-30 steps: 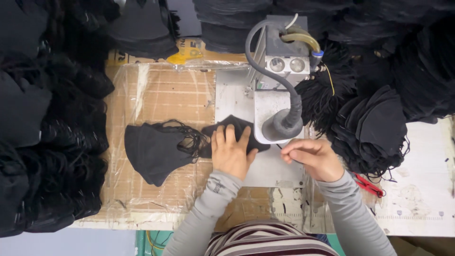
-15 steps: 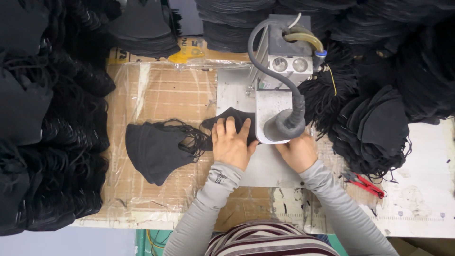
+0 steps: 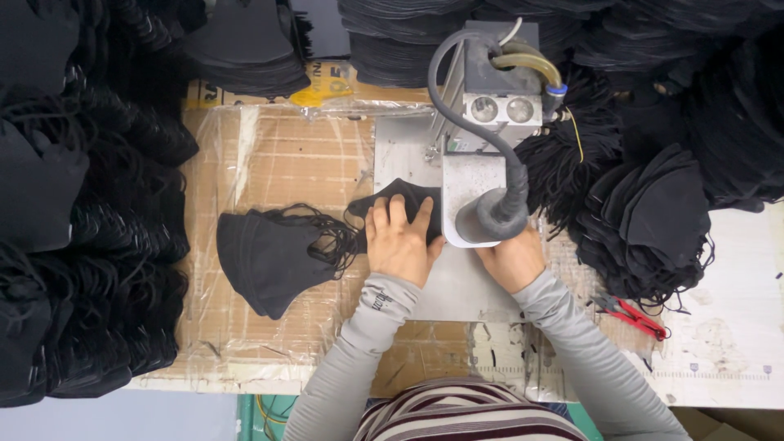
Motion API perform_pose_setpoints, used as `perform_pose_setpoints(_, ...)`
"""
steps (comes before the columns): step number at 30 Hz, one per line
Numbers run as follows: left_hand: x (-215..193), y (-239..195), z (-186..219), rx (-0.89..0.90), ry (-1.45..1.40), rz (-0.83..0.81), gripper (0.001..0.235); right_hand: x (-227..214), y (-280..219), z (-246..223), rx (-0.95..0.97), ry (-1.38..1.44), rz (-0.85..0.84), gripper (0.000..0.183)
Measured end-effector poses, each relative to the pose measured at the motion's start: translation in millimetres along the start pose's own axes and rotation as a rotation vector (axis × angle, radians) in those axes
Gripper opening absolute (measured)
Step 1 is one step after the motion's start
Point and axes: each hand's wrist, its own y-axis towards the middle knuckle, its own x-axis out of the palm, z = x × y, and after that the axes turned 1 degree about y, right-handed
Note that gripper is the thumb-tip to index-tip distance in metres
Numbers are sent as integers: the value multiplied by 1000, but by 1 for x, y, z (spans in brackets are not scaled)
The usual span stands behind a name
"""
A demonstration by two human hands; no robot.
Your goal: The person is using an industrial heat-sealing machine to seal the edges of fabric face masks.
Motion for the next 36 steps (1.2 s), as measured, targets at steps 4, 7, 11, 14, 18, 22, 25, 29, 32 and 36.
perform_pose_setpoints(4,3,-1,-1,-2,4,-2,70,-8,2,-4,-10,-30,14,27)
perform_pose_setpoints(7,3,-3,-1,-3,4,-1,71,-23,3,-9,-50,16,54,27)
perform_pose_setpoints(11,1,-10,0,0,-5,-10,72,-59,-6,-21,102,180,35,21)
perform_pose_setpoints(14,0,-13,0,6,-18,0,72,-70,-16,-19,171,225,128,11)
perform_pose_setpoints(18,-4,-13,2,15,-30,11,71,-63,-16,-27,188,241,105,10)
perform_pose_setpoints(22,-6,-13,0,17,-49,13,71,-26,-8,-29,-55,128,78,20)
perform_pose_setpoints(25,-4,-9,-2,16,-59,23,71,-4,-4,-16,-77,67,91,23)
perform_pose_setpoints(29,-2,-3,-3,18,-55,37,71,-2,1,-10,-127,31,133,27)
perform_pose_setpoints(32,-5,-2,-3,18,-66,30,72,6,-3,-1,-47,51,83,23)
perform_pose_setpoints(36,-4,-2,-3,17,-71,24,72,-3,0,-8,-67,53,94,21)
